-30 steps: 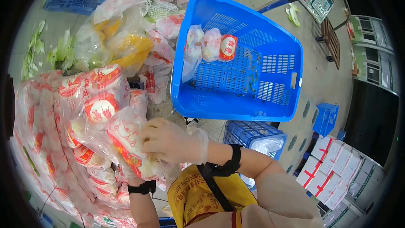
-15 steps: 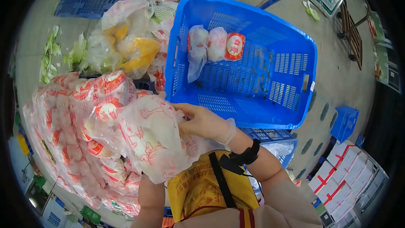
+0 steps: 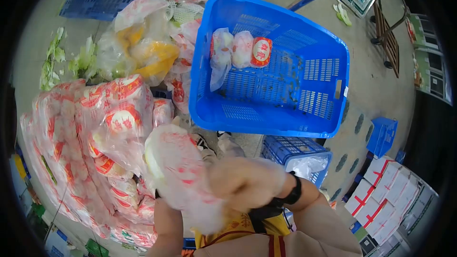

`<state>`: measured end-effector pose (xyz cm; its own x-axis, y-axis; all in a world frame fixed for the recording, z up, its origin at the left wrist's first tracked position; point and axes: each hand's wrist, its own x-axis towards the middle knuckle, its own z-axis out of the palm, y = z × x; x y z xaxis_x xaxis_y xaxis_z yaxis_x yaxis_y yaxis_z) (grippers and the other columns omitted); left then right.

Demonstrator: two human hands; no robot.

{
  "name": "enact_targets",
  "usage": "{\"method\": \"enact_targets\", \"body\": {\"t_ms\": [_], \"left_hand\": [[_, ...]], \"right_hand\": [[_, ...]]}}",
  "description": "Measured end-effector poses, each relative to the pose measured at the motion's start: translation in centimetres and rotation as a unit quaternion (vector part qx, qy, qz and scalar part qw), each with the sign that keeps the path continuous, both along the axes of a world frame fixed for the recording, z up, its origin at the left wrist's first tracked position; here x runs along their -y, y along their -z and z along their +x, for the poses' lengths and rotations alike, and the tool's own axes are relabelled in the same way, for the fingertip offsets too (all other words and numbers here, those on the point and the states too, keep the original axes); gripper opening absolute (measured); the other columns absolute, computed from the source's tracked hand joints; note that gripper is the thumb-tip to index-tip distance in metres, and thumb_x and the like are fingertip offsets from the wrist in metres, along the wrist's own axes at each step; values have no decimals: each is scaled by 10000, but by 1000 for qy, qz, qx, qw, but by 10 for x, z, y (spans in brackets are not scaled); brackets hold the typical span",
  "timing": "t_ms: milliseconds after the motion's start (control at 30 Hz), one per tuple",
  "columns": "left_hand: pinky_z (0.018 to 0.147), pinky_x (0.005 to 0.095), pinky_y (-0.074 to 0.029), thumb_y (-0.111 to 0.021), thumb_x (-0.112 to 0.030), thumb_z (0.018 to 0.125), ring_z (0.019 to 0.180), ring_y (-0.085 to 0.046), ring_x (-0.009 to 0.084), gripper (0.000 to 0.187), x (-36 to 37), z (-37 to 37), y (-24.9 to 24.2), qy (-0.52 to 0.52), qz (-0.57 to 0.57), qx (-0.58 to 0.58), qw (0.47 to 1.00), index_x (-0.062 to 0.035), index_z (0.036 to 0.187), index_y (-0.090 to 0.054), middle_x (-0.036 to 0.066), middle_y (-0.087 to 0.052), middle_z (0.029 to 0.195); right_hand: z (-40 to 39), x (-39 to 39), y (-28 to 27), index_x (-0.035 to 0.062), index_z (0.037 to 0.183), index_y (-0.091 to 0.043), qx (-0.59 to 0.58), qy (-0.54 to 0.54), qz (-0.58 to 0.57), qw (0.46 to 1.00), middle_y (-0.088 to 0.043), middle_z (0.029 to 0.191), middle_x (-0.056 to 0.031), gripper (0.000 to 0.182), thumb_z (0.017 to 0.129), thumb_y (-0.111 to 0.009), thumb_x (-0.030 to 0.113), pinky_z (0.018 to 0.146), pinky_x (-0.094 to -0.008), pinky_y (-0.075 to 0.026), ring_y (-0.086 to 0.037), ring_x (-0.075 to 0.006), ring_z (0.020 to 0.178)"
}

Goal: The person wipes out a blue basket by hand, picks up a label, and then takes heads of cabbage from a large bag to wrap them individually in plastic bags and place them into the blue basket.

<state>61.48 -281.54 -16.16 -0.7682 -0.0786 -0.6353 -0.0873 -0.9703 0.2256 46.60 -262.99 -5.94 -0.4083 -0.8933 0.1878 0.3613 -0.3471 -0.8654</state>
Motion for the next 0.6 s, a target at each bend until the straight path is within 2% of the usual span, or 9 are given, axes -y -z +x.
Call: {"method": "enact_targets", "body": {"t_ms": [67, 100, 200, 333, 500, 600], "left_hand": [[947, 417, -440, -450, -521, 881, 1139, -507, 282, 738, 4, -2, -2, 9, 11, -16, 1000, -38, 1410, -274, 149, -447, 1341], [940, 413, -445, -452, -505, 885, 1130, -513, 279, 726, 4, -6, -3, 18, 15, -25, 999, -39, 1411, -272, 150, -450, 1338], [919, 401, -461, -458, -458, 898, 1105, -531, 272, 689, 2, -21, -6, 53, 46, -60, 996, -43, 1414, -267, 150, -458, 1329], [892, 384, -481, -467, -394, 914, 1071, -554, 262, 643, -11, -38, -9, 108, 86, -90, 986, -49, 1417, -261, 150, -469, 1316], [857, 363, -507, -477, -315, 936, 1029, -582, 250, 594, -27, -48, -10, 161, 130, -106, 973, -56, 1421, -253, 151, -482, 1301], [836, 350, -522, -483, -268, 948, 1003, -600, 242, 569, -38, -52, -11, 183, 155, -106, 965, -60, 1423, -248, 151, -490, 1292]], "right_hand": [[5, -14, -20, 17, 684, -544, 79, -59, -3, 995, -506, 578, -123, 155, 753, -653, 104, 588, -433, -389, -544, -299, 601], [16, -6, -25, 40, 659, -525, 170, 19, -161, 972, -547, 613, -86, 203, 793, -634, 147, 579, -395, -365, -559, -262, 617], [11, -32, -53, 44, 675, -535, 146, 18, -191, 971, -551, 636, -78, 193, 806, -620, 157, 593, -388, -371, -556, -246, 637], [12, -81, -75, 49, 696, -547, 99, 108, -180, 973, -556, 667, -67, 183, 823, -601, 170, 612, -379, -380, -551, -225, 663], [27, -173, -73, 56, 722, -563, 46, 338, -93, 935, -563, 707, -53, 179, 844, -577, 186, 635, -367, -390, -546, -198, 696], [45, -247, -39, 60, 738, -572, 43, 526, 82, 845, -567, 730, -44, 182, 857, -563, 196, 649, -361, -396, -543, -182, 716]]}}
